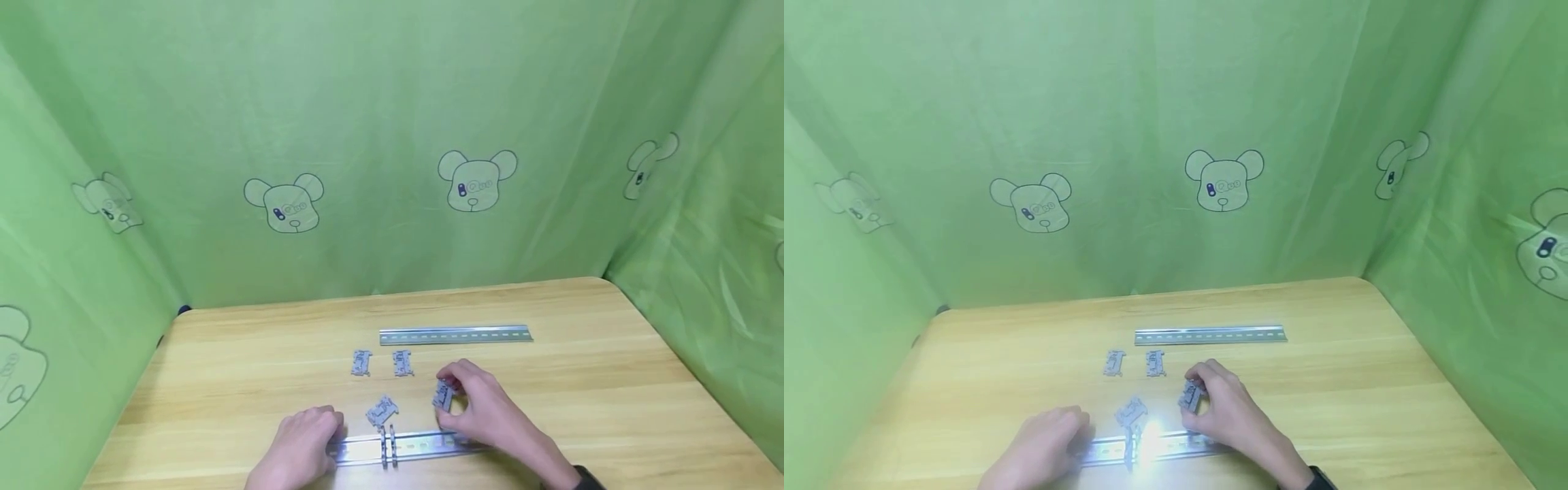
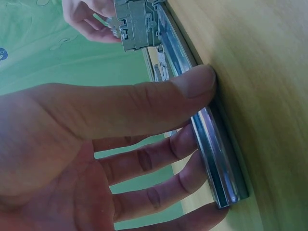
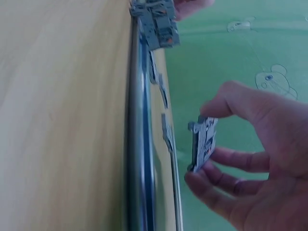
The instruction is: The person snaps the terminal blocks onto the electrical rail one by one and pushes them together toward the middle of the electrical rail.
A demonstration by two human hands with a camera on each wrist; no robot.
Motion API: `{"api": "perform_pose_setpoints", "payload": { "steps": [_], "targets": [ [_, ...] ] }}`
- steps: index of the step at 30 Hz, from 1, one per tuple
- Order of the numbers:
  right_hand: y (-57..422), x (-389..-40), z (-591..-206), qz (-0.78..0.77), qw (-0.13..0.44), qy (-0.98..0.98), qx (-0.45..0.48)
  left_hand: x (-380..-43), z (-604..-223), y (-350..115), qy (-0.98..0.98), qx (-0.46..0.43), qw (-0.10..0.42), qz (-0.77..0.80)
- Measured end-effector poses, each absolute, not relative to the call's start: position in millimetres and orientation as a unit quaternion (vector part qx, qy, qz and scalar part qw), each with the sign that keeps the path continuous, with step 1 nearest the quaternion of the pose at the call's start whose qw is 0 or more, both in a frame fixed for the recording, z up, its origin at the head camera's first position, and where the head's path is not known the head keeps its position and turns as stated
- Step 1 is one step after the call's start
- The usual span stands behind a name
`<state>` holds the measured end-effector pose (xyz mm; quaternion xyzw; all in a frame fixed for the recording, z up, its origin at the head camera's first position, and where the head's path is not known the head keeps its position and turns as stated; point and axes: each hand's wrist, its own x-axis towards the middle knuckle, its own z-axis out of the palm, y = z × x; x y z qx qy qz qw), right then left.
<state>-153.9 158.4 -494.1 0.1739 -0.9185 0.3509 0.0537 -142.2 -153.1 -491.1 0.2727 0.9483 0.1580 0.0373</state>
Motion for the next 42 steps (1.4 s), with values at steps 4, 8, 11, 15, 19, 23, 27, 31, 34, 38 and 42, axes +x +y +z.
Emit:
{"api": "perform_pose_setpoints", "payload": {
  "steps": [4,8,11,15,19,23,27,31,34,38,42],
  "targets": [
    [172.8,-151.6,-492.1,0.368,0.055,-0.906,0.204,-142.0,-492.9,-154.7,0.948,0.274,0.036,0.158],
    [187.2,-149.9,-493.2,0.383,0.064,-0.893,0.23,-141.6,-493.5,-155.2,0.947,0.276,0.036,0.16],
    [197.2,-149.8,-493.8,0.398,0.065,-0.882,0.244,-141.3,-494.0,-155.5,0.947,0.275,0.037,0.161],
    [209.2,-149.4,-491.9,0.403,0.054,-0.878,0.253,-140.9,-494.8,-156.1,0.947,0.274,0.037,0.161],
    [219.1,-149.4,-489.2,0.41,0.027,-0.873,0.264,-141.1,-495.2,-156.6,0.948,0.274,0.039,0.16],
    [226.4,-149.2,-489.4,0.445,-0.03,-0.851,0.275,-141.0,-495.8,-156.5,0.948,0.273,0.043,0.159],
    [235.0,-149.5,-491.8,0.464,-0.073,-0.832,0.294,-141.0,-496.1,-155.4,0.948,0.273,0.046,0.158],
    [245.9,-149.8,-493.2,0.468,-0.095,-0.817,0.323,-141.3,-495.2,-154.1,0.947,0.276,0.043,0.157],
    [253.3,-149.4,-492.2,0.465,-0.115,-0.813,0.332,-141.4,-494.0,-153.8,0.947,0.277,0.041,0.158],
    [259.3,-148.2,-489.2,0.454,-0.142,-0.817,0.327,-141.7,-492.3,-153.7,0.946,0.281,0.038,0.159],
    [260.7,-147.2,-487.5,0.44,-0.154,-0.824,0.321,-141.7,-490.6,-154.1,0.946,0.282,0.037,0.157]
  ]
}}
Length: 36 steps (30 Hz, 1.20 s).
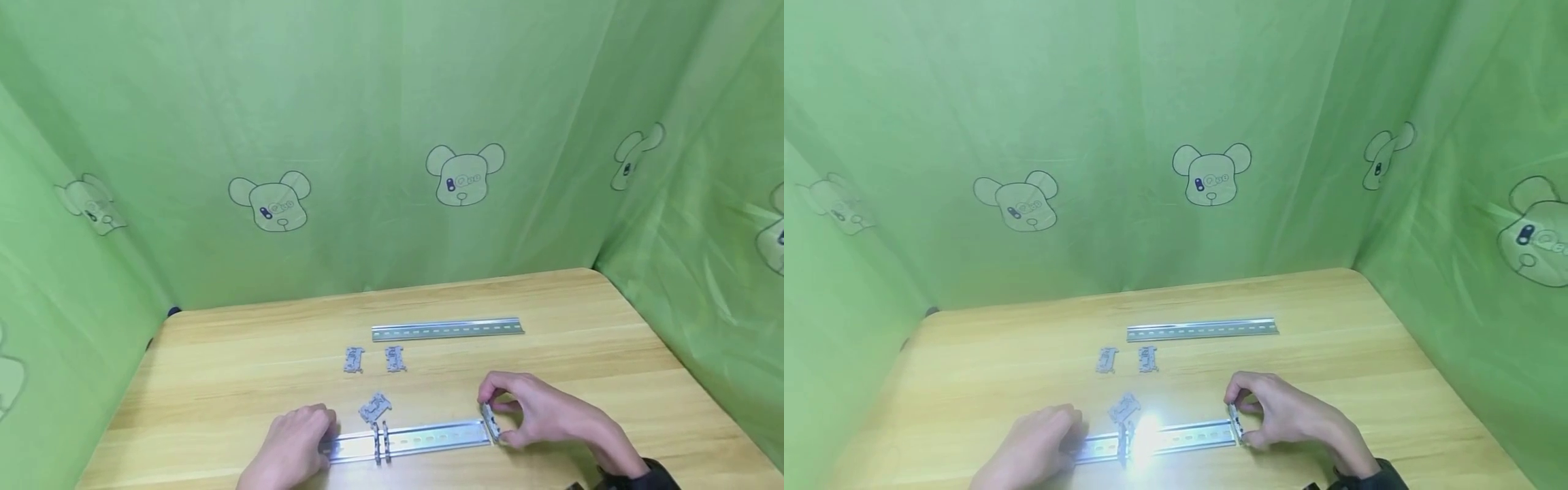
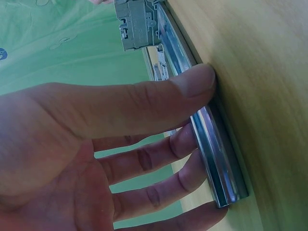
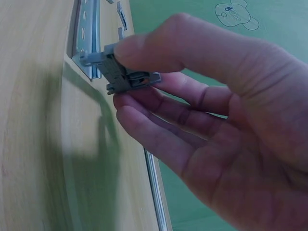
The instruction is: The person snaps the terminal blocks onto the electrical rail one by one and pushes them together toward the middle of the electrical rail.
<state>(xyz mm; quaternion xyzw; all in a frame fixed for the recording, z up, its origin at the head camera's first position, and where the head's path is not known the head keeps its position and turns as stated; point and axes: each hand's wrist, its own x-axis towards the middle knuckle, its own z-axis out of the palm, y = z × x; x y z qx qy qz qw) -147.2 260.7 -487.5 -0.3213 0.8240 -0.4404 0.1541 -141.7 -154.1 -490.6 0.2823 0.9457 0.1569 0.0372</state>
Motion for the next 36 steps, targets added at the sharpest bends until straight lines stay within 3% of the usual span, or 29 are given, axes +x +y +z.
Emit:
{"api": "perform_pose_setpoints", "payload": {
  "steps": [6,36],
  "targets": [
    [259.6,-146.7,-487.1,-0.429,0.167,0.831,-0.314,-141.2,-490.1,-155.1,0.946,0.279,0.042,0.16],
    [222.3,-145.4,-496.5,-0.411,0.125,0.833,-0.349,-141.5,-489.2,-153.6,0.946,0.279,0.037,0.159]
  ]
}}
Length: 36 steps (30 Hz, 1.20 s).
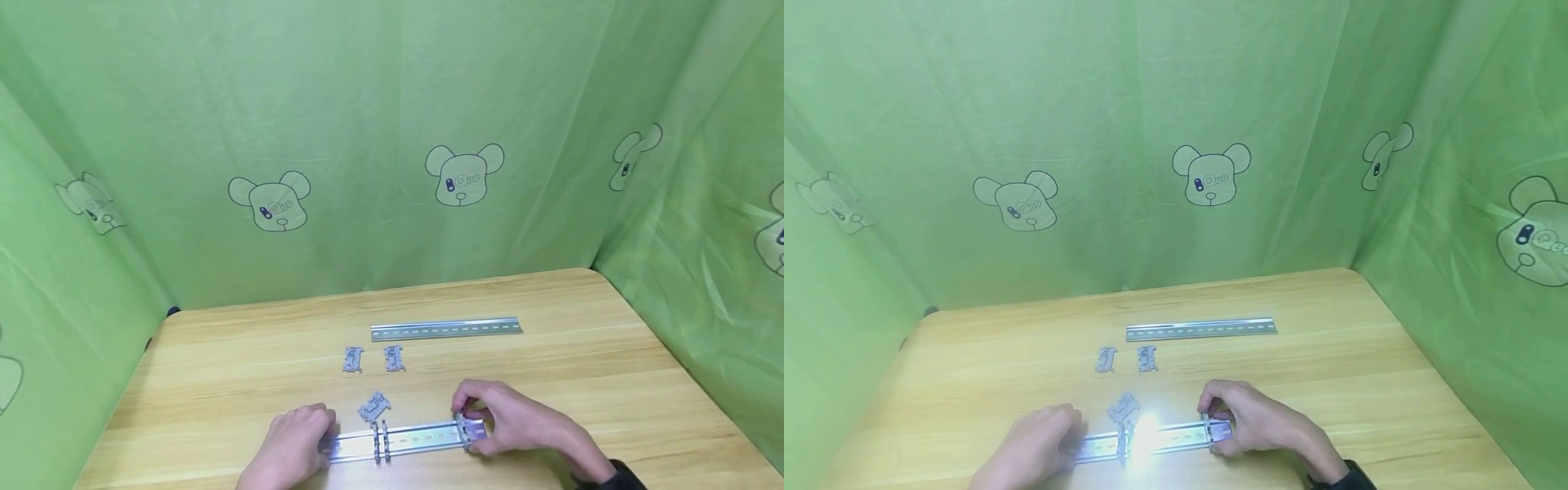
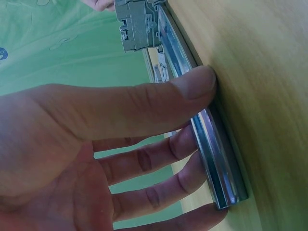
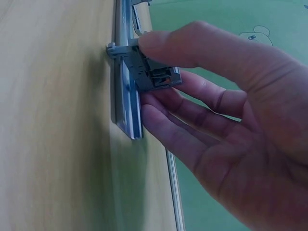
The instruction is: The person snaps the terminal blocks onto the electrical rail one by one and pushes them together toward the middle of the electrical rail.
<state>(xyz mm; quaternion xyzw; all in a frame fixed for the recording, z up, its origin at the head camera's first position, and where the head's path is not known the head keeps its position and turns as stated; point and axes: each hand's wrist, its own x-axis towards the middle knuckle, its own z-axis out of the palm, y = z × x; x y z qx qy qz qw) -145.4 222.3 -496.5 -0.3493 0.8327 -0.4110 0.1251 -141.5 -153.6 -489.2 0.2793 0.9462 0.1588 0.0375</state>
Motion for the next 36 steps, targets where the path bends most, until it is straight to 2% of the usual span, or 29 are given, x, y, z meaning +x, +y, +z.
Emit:
{"api": "perform_pose_setpoints", "payload": {
  "steps": [11,36],
  "targets": [
    [202.5,-146.0,-496.3,-0.399,0.136,0.847,-0.323,-141.5,-490.8,-152.9,0.945,0.28,0.042,0.162],
    [165.8,-144.4,-500.8,-0.401,0.119,0.852,-0.313,-140.0,-489.6,-151.4,0.946,0.277,0.036,0.165]
  ]
}}
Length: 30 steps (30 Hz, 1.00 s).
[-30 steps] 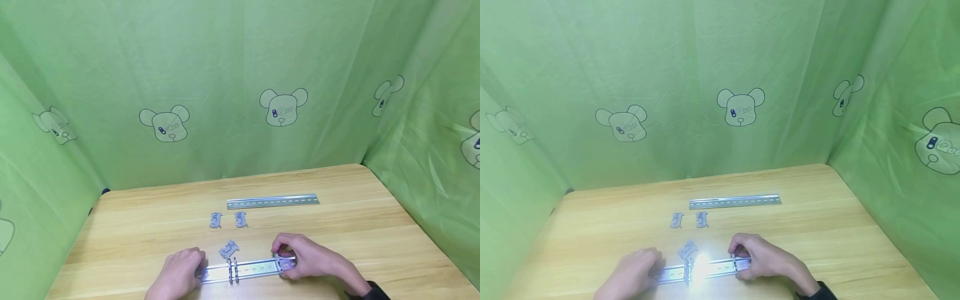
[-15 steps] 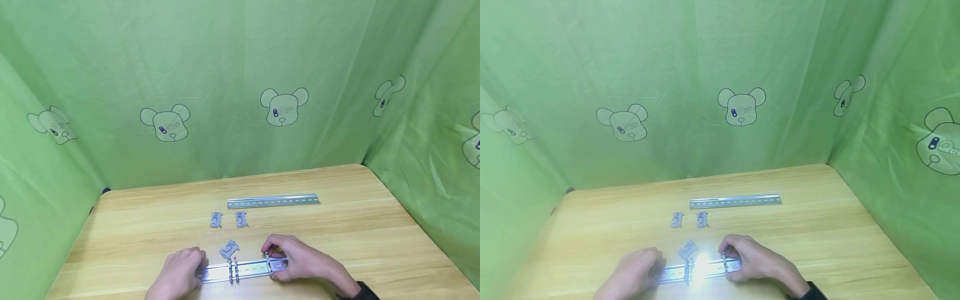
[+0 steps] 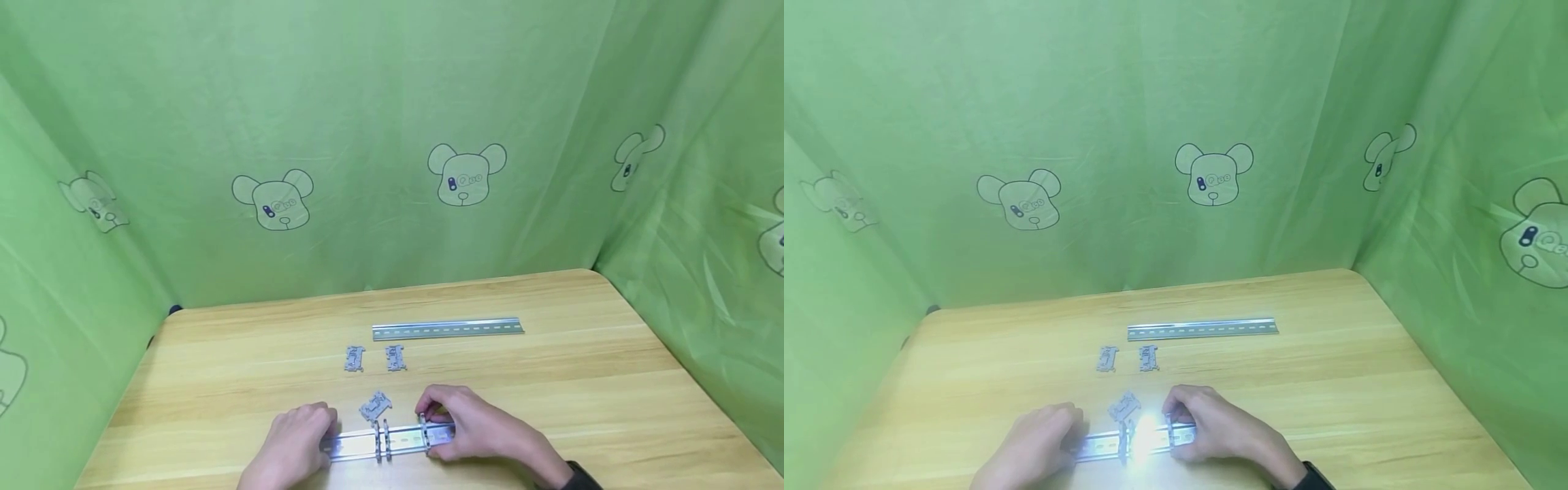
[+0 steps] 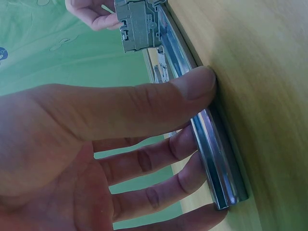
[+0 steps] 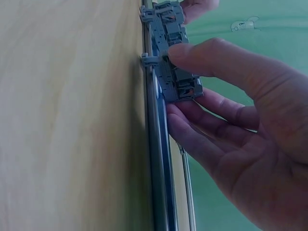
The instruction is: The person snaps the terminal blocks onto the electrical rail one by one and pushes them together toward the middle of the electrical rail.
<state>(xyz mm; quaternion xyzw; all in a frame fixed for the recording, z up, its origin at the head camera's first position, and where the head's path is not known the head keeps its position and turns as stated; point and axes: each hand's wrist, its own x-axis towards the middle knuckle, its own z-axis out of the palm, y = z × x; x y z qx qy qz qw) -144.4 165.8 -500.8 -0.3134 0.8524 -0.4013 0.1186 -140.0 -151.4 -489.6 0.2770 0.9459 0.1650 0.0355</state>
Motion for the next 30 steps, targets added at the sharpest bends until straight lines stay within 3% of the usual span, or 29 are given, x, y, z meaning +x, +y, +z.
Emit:
{"api": "perform_pose_setpoints", "payload": {
  "steps": [30],
  "targets": [
    [124.0,-140.5,-506.6,-0.384,0.066,0.858,-0.334,-139.0,-488.5,-154.1,0.945,0.28,0.022,0.169]
  ]
}}
